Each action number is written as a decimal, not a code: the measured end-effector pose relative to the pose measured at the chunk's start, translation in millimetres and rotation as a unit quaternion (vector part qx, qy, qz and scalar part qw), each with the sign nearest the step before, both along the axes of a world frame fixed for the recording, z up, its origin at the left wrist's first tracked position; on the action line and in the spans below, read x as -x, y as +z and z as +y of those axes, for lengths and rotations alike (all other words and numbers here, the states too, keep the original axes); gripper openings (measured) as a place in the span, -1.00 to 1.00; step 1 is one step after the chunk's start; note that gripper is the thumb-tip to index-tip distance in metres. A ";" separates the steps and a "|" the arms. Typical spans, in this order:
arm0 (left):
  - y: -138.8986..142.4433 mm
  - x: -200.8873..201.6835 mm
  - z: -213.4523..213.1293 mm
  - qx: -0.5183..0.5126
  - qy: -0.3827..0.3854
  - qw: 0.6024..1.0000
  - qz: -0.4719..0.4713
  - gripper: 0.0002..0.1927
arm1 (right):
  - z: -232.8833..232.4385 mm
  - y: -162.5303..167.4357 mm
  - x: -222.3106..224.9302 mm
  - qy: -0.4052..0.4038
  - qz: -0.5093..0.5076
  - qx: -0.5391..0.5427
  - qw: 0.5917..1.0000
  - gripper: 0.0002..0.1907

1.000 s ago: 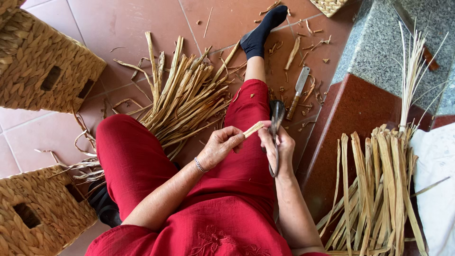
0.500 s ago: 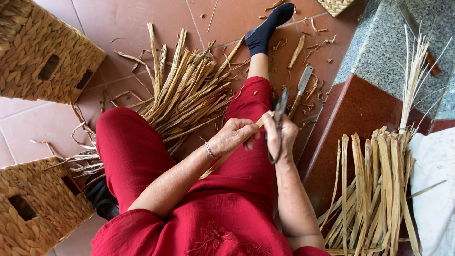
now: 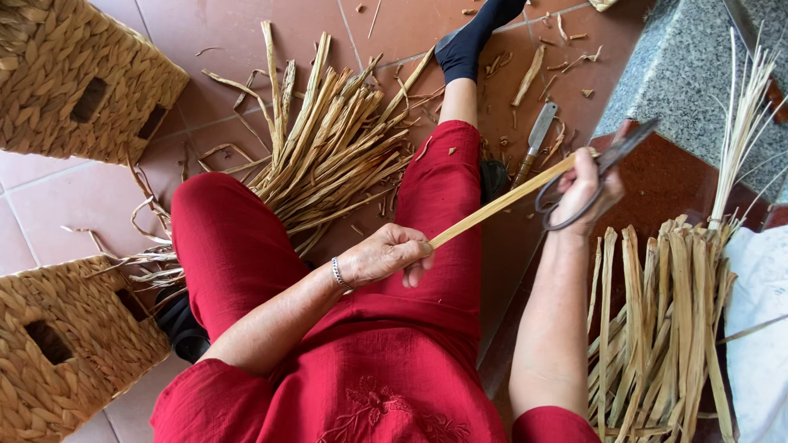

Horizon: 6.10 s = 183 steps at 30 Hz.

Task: The person sits on the floor and uses shears to trim and split dried plant stalks. They repeatedly pick up stalks, trim the ends, and place the processed pieces into a pile on the floor.

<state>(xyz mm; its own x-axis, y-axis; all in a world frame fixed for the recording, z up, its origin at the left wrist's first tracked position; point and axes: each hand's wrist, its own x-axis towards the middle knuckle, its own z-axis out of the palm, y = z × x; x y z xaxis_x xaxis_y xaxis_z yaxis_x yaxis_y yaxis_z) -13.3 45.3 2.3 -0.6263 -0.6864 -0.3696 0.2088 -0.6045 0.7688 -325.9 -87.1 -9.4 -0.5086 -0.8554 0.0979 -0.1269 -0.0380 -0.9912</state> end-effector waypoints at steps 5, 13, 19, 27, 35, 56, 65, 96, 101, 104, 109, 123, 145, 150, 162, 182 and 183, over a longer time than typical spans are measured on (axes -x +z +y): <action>1.3 -20.3 4.8 0.009 -0.044 0.999 -0.014 -0.67 | -20.6 -8.2 32.7 -0.061 -0.002 -0.024 0.998 -0.93; -5.7 -47.6 19.0 -0.014 -0.071 0.997 -0.018 -0.67 | -26.0 -14.6 68.1 -0.113 -0.030 -0.016 0.993 -0.88; -17.0 -53.8 25.6 -0.010 -0.003 1.000 -0.014 -0.76 | -24.3 -19.8 79.1 -0.094 -0.004 -0.063 0.994 -0.86; -12.2 -46.4 9.9 -0.088 0.101 0.985 0.110 -0.75 | 4.0 -14.3 57.7 0.025 0.123 -0.113 0.986 -0.67; -2.9 -34.6 -2.2 0.047 0.153 0.987 -0.006 -0.80 | 76.5 3.7 -31.4 0.404 0.100 -0.032 0.909 -0.68; -15.4 -25.1 8.3 0.130 0.139 0.972 -0.137 -0.85 | 111.5 48.3 -65.2 0.378 0.333 -0.047 0.862 -0.45; -29.6 -26.7 12.7 0.080 0.171 0.982 -0.004 -0.58 | 98.9 0.7 -57.3 0.272 -0.019 -0.213 0.938 -0.55; -23.8 -36.5 39.5 0.039 -0.025 0.998 -0.039 -0.62 | 28.1 -38.9 -44.6 -0.023 -0.225 -0.056 0.972 -0.89; -31.2 -34.0 32.4 0.041 -0.039 0.996 -0.064 -0.64 | 40.9 -27.3 43.3 -0.092 -0.270 -0.013 0.958 -0.86; -41.4 -36.7 29.5 0.022 -0.045 0.988 -0.144 -0.61 | 74.4 -10.1 119.9 -0.127 -0.231 -0.011 0.965 -0.79; -65.5 -43.9 13.7 0.088 0.093 0.972 -0.198 -0.76 | 195.1 87.0 229.1 -0.075 -0.097 -0.112 0.986 -0.82; -121.3 -36.4 -42.6 0.133 -0.100 0.721 -0.673 -0.63 | 255.5 8.9 248.7 0.059 0.516 -0.485 0.704 -0.82; -187.7 -48.3 -31.4 0.276 -0.137 0.601 -0.737 -0.77 | 236.7 -52.4 222.2 -0.042 0.516 -0.303 0.800 -0.75; -182.3 -39.7 -43.4 0.260 -0.003 0.655 -0.710 -0.85 | 196.3 -39.5 118.7 -0.007 0.098 -0.269 0.958 -0.87; -91.1 -60.8 -57.1 0.173 0.305 0.797 -0.491 -0.80 | 102.5 -4.8 -92.5 0.233 -0.125 -0.174 0.948 -0.80; -12.9 21.1 -13.4 0.290 0.257 0.906 -0.172 -0.88 | 98.2 51.9 -128.5 0.291 -0.032 -0.108 0.950 -0.91; -11.7 21.7 -13.5 0.281 0.264 0.908 -0.164 -0.88 | 98.7 50.6 -129.7 0.290 -0.021 -0.098 0.952 -0.90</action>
